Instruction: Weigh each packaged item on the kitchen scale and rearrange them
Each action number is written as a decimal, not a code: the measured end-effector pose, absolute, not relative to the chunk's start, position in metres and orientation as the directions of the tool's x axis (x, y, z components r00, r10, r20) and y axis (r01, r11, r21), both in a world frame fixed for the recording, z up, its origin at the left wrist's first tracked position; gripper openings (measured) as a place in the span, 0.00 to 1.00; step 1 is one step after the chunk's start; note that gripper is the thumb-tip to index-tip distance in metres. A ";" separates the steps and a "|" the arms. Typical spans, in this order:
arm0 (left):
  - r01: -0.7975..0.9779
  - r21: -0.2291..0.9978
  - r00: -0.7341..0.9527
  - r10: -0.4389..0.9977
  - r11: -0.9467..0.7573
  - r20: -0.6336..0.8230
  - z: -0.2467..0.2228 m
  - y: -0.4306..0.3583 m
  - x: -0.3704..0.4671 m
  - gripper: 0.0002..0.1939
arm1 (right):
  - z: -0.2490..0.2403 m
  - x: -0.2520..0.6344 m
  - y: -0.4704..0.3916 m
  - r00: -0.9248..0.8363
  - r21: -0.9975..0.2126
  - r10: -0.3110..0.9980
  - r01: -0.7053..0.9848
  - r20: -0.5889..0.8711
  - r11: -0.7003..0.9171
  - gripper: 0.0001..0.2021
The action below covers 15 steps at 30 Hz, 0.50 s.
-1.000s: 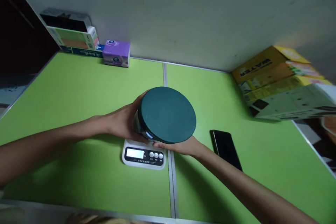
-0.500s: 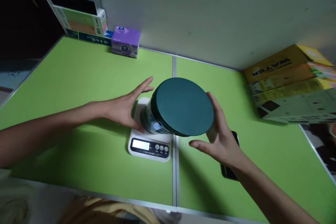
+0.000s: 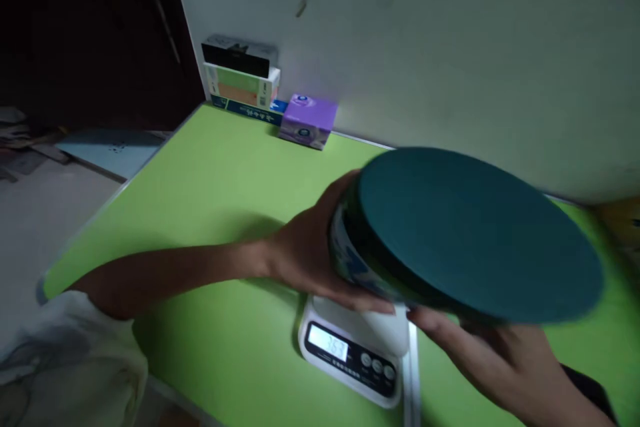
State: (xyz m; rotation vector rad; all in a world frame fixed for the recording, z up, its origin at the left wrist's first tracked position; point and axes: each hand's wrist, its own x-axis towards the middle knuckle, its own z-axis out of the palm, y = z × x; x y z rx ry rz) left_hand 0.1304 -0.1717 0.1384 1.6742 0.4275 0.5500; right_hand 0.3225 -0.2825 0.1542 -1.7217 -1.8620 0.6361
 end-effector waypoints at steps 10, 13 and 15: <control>0.395 0.907 -0.179 0.955 -0.149 0.235 0.081 -0.021 0.043 0.48 | 0.102 0.305 -0.196 -0.055 -0.795 0.985 0.598 -0.163 -0.098 0.41; 0.445 0.891 -0.350 0.900 -0.083 0.259 0.080 0.021 0.027 0.50 | 0.095 0.308 -0.187 -0.063 -0.811 0.985 0.578 -0.158 -0.093 0.39; 0.454 0.889 -0.416 0.870 -0.053 0.265 0.079 0.043 0.024 0.52 | 0.094 0.308 -0.181 -0.074 -0.818 0.987 0.570 -0.144 -0.076 0.38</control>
